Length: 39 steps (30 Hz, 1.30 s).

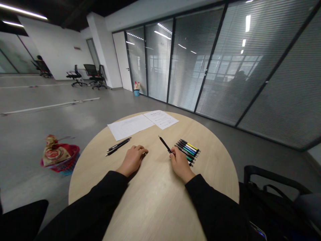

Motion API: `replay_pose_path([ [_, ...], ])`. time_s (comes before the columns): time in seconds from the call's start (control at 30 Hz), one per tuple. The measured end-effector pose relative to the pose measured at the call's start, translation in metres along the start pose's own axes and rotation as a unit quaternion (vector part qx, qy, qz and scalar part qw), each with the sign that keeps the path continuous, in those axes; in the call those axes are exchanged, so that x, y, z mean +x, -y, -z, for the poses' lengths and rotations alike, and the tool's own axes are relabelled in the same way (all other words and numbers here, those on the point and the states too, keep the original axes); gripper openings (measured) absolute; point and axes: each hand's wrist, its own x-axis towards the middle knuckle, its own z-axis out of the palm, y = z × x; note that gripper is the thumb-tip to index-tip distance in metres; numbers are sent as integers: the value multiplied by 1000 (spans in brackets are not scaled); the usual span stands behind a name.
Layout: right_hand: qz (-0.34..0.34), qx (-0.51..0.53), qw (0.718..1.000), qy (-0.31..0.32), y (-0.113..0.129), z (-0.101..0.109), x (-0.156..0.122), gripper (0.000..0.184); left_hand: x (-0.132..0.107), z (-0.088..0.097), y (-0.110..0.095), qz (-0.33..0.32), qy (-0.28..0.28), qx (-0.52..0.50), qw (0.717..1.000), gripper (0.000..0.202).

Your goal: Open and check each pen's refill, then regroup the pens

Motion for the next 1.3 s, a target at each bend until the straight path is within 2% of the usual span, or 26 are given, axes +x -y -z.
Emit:
replay_pose_path([
  [0.33,2,-7,1000,7,0,0,0,16,0,20,-9,13,29,95,995,29],
  [0.53,-3,-17,1000,15,1,1,-1,16,-2,13,-2,14,-5,124,992,24],
  [0.63,-4,-24,999,23,2,1,-1,16,-2,10,1,32,-26,83,996,20],
  [0.77,5,-29,999,42,5,2,-1,16,-2,10,-4,53,-60,-25,997,16],
  [0.97,28,-37,997,60,8,6,-2,15,-1,10,-15,45,-106,-162,980,14],
  [1.1,31,-38,997,66,8,6,-2,16,-1,13,-21,63,-124,-194,971,15],
  [1.3,37,-38,997,64,7,5,-2,17,-1,17,-25,65,-122,-207,969,15],
])
